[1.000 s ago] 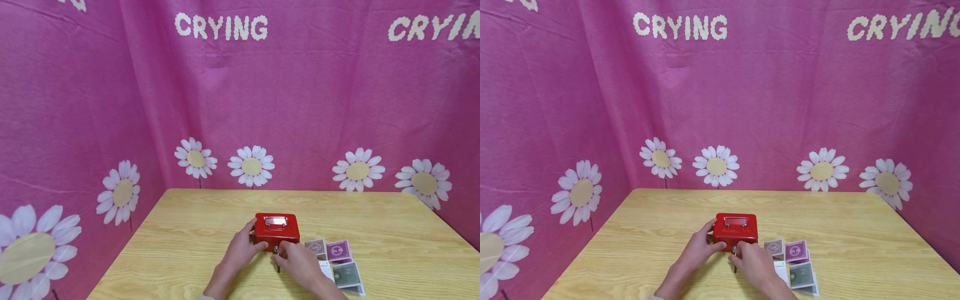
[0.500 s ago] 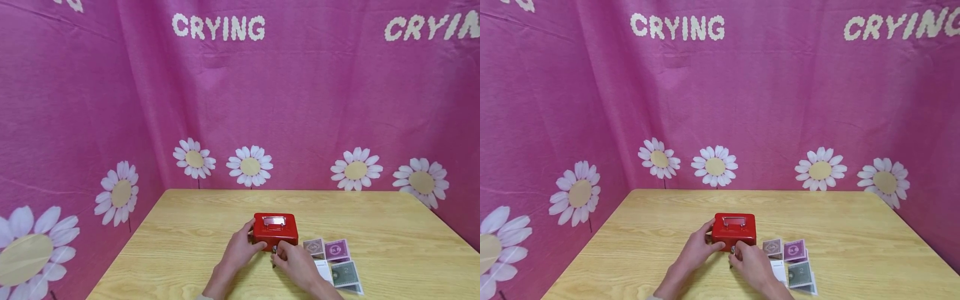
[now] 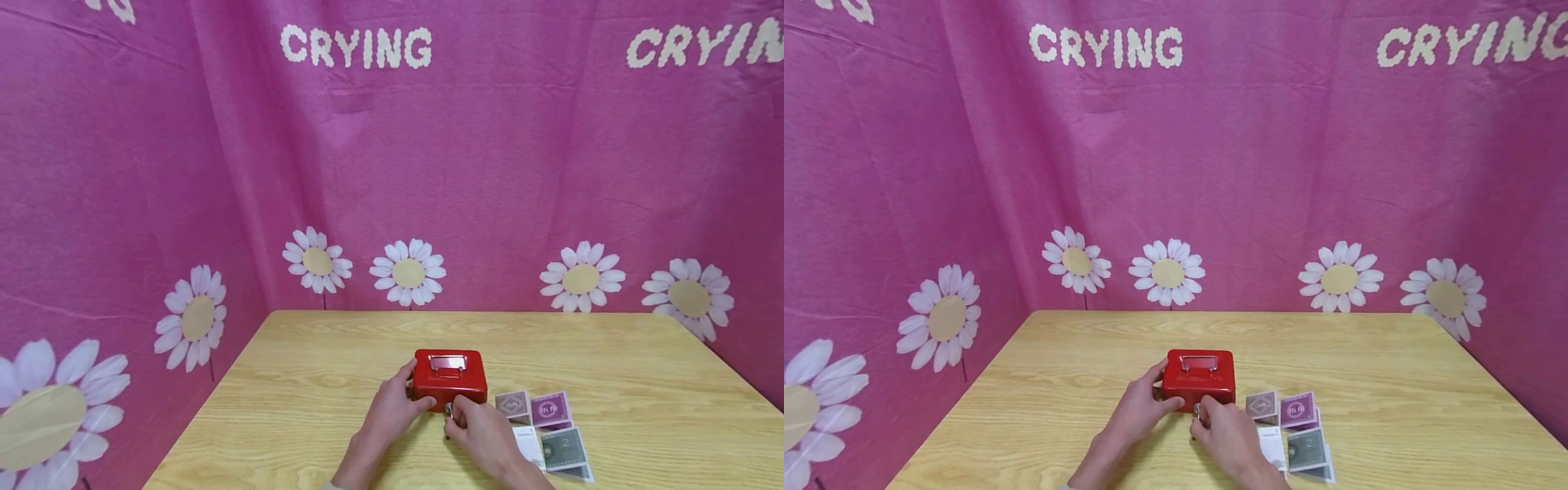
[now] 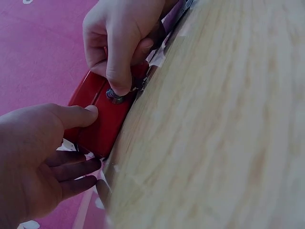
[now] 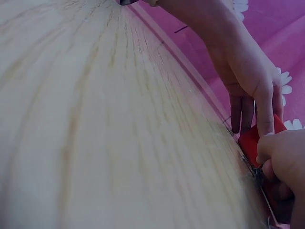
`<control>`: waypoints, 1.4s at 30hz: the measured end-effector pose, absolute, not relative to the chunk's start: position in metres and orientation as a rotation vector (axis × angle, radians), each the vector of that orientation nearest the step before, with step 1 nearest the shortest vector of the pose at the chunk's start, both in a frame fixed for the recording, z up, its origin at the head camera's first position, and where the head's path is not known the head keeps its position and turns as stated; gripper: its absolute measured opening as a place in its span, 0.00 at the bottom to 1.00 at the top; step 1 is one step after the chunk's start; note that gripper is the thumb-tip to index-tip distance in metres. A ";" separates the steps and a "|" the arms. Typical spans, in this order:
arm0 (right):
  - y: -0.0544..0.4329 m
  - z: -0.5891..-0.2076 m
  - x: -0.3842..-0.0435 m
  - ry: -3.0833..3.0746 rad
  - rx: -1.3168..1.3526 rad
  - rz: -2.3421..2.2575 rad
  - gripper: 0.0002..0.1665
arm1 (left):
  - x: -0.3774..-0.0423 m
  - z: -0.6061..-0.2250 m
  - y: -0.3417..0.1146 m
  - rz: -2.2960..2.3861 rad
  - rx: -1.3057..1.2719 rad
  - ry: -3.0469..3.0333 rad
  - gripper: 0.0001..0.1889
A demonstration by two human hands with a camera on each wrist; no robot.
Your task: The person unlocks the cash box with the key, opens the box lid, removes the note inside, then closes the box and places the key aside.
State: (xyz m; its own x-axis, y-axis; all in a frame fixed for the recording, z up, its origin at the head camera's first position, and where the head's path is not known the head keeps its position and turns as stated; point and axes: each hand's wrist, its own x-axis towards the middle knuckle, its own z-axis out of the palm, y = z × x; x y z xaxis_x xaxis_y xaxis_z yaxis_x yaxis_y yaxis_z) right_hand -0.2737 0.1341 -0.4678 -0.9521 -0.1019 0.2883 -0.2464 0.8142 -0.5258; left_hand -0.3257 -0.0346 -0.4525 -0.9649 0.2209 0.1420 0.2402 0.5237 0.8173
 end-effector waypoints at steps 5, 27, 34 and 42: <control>0.134 -0.467 -0.274 -2.757 0.284 0.801 0.12 | -0.323 -0.451 -0.032 -1.454 -0.375 -2.745 0.42; 0.127 -0.448 -0.259 -2.766 0.238 0.847 0.14 | -0.324 -0.454 -0.030 -1.289 -0.338 -2.705 0.34; 0.131 -0.451 -0.262 -2.761 0.207 0.906 0.15 | -0.324 -0.452 -0.029 -1.276 -0.340 -2.708 0.33; 0.133 -0.455 -0.262 -2.775 0.234 0.920 0.14 | -0.322 -0.451 -0.030 -1.316 -0.313 -2.726 0.33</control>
State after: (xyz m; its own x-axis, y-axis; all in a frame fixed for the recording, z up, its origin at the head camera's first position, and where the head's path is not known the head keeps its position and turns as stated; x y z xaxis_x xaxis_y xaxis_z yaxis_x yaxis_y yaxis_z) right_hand -0.2615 0.1325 -0.4547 -0.9657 -0.0845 0.2454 -0.2144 0.7926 -0.5708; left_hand -0.3222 -0.0299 -0.4514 -0.9740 0.1413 0.1772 0.2266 0.6058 0.7626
